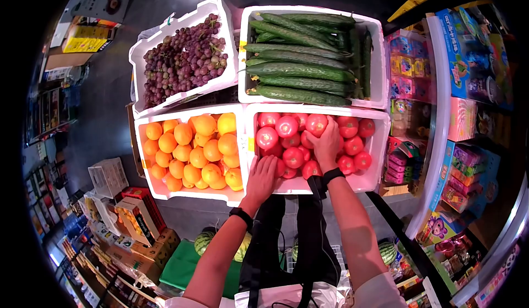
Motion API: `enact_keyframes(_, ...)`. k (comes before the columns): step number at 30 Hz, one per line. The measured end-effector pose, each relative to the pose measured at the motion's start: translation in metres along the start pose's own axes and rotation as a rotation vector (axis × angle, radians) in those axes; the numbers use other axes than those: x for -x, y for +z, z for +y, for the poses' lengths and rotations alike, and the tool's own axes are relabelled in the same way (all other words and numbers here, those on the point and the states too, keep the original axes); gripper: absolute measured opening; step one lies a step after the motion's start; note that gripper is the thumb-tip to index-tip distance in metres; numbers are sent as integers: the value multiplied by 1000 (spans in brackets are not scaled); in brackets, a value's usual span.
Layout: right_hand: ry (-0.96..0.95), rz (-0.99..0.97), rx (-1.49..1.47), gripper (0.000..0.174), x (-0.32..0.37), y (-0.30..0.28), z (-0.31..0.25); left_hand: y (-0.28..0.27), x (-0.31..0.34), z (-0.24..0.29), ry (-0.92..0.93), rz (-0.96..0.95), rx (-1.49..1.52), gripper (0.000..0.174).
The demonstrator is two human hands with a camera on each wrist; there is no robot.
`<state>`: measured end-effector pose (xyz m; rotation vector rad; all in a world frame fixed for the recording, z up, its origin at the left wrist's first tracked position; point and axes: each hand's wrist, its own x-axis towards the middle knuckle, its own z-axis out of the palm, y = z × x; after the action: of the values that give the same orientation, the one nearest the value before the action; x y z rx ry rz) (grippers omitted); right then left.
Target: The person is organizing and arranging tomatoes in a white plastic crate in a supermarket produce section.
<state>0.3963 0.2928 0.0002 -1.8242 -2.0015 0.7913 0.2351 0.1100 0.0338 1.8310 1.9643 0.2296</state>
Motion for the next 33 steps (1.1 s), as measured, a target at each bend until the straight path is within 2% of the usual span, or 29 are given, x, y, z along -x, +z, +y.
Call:
enact_keyframes(4,-2,17,13,88,9,-7,2,-11,1,5,-20,0,38,67)
enact_keyframes(6,54,20,-163,90,25,-22,6,-18,7,7,-19,3,28,64)
enact_keyframes(7,124,22,-340,85,37,-29,12,-15,13,3,-32,-17,138,62)
enact_keyframes(8,115,55,-369,74,53,-32,29,-18,16,3,-39,-34,249,60)
enact_keyframes(9,172,45,-469,58,71,-52,30,-33,19,10,-1,65,256,53)
enact_keyframes(10,81,108,-369,35,86,-71,36,-39,25,13,12,78,255,53)
enact_keyframes(11,223,8,-406,21,109,-94,50,-41,36,15,-176,39,415,40)
enact_keyframes(12,281,26,-506,19,130,-112,58,-44,46,17,-365,-5,576,30)
enact_keyframes(13,360,2,-428,20,148,-129,70,-49,51,15,-348,12,576,30)
enact_keyframes(14,609,-56,-540,23,170,-143,88,-55,60,13,-456,-16,682,25)
enact_keyframes(15,335,-35,-257,25,193,-154,119,-66,68,14,-566,-51,788,28)
enact_keyframes(16,326,-21,-259,25,206,-175,122,-79,72,15,-552,-41,790,28)
enact_keyframes(18,571,-144,-335,29,231,-210,120,-105,85,21,-623,-6,803,36)
enact_keyframes(19,553,-130,-341,29,238,-216,120,-116,88,24,-614,-9,833,37)
enact_keyframes(20,508,-26,-393,31,250,-220,119,-123,93,30,-604,2,834,37)
enact_keyframes(21,462,77,-446,33,253,-229,107,-126,96,36,-565,140,943,37)
enact_keyframes(22,453,82,-449,33,254,-241,98,-129,101,40,-526,277,1050,38)
enact_keyframes(23,522,-71,-400,28,255,-254,91,-133,108,40,-520,281,1051,38)
enact_keyframes(24,585,-219,-348,26,250,-265,81,-139,110,39,-554,178,1030,36)
enact_keyframes(25,580,-210,-347,26,246,-266,78,-141,112,37,-590,71,1009,34)
enact_keyframes(26,562,-206,-375,26,248,-263,75,-140,116,37,-587,66,1014,34)
enact_keyframes(28,546,-199,-395,26,253,-255,68,-130,116,34,-585,-70,1081,29)
enact_keyframes(29,435,-95,-504,26,257,-250,62,-126,118,33,-547,-163,998,23)
enact_keyframes(30,315,12,-613,26,258,-245,58,-112,123,30,-543,-161,1001,23)
enact_keyframes(31,326,23,-597,33,260,-244,58,-93,132,27,-413,-68,944,22)
enact_keyframes(32,317,24,-595,33,259,-254,49,-82,137,25,-281,30,884,21)
enact_keyframes(33,497,-120,-566,32,256,-272,35,-86,140,28,-305,-67,857,23)
